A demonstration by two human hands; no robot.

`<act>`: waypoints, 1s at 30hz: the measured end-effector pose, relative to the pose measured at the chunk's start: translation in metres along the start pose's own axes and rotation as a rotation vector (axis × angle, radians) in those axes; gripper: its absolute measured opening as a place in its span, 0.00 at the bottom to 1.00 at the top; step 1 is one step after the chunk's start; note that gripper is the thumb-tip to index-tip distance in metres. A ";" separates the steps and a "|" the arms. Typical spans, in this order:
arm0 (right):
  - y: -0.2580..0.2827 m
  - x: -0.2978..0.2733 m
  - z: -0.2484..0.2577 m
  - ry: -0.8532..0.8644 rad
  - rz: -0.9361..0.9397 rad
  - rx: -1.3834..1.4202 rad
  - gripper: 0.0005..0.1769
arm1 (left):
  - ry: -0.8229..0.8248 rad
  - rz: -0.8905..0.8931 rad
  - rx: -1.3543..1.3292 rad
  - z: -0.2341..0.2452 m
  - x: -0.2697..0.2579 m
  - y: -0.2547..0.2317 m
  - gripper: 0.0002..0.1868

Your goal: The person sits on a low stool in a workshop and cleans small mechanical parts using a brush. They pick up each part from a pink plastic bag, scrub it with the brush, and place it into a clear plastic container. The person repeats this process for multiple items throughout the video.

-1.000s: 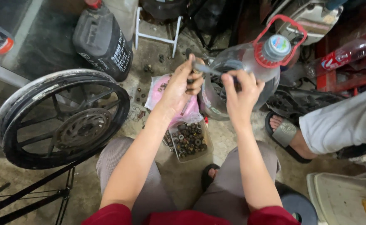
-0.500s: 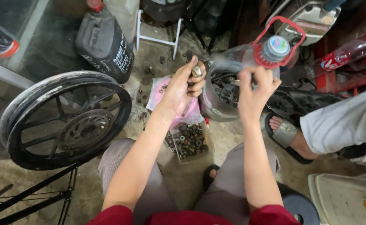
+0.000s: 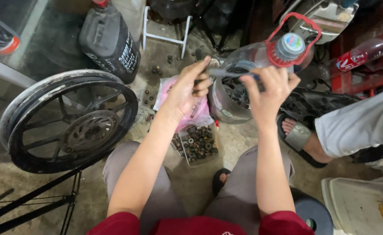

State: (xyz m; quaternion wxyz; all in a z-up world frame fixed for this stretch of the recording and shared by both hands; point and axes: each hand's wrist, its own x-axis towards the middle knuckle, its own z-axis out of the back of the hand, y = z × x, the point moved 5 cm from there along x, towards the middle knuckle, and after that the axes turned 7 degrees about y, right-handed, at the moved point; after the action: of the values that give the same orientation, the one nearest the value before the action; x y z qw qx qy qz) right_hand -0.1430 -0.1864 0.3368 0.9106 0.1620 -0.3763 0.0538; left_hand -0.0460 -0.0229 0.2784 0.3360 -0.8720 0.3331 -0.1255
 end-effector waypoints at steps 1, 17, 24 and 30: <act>-0.005 -0.001 0.002 -0.001 0.003 0.001 0.24 | 0.000 -0.003 0.000 0.001 0.000 0.001 0.16; 0.005 -0.003 0.009 -0.104 -0.064 -0.085 0.22 | -0.198 -0.017 -0.119 0.015 -0.001 0.002 0.24; 0.011 -0.001 -0.006 -0.073 -0.087 -0.009 0.20 | -0.246 -0.003 -0.078 0.011 -0.004 0.001 0.25; -0.028 -0.011 0.012 -0.232 -0.250 -0.048 0.20 | -0.302 -0.061 0.979 0.039 0.000 -0.006 0.20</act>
State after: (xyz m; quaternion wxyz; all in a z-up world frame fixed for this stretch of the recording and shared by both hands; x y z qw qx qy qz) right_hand -0.1526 -0.2170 0.3299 0.8643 0.1908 -0.4569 -0.0882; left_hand -0.0258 0.0006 0.2536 0.7457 -0.6301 0.1573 -0.1493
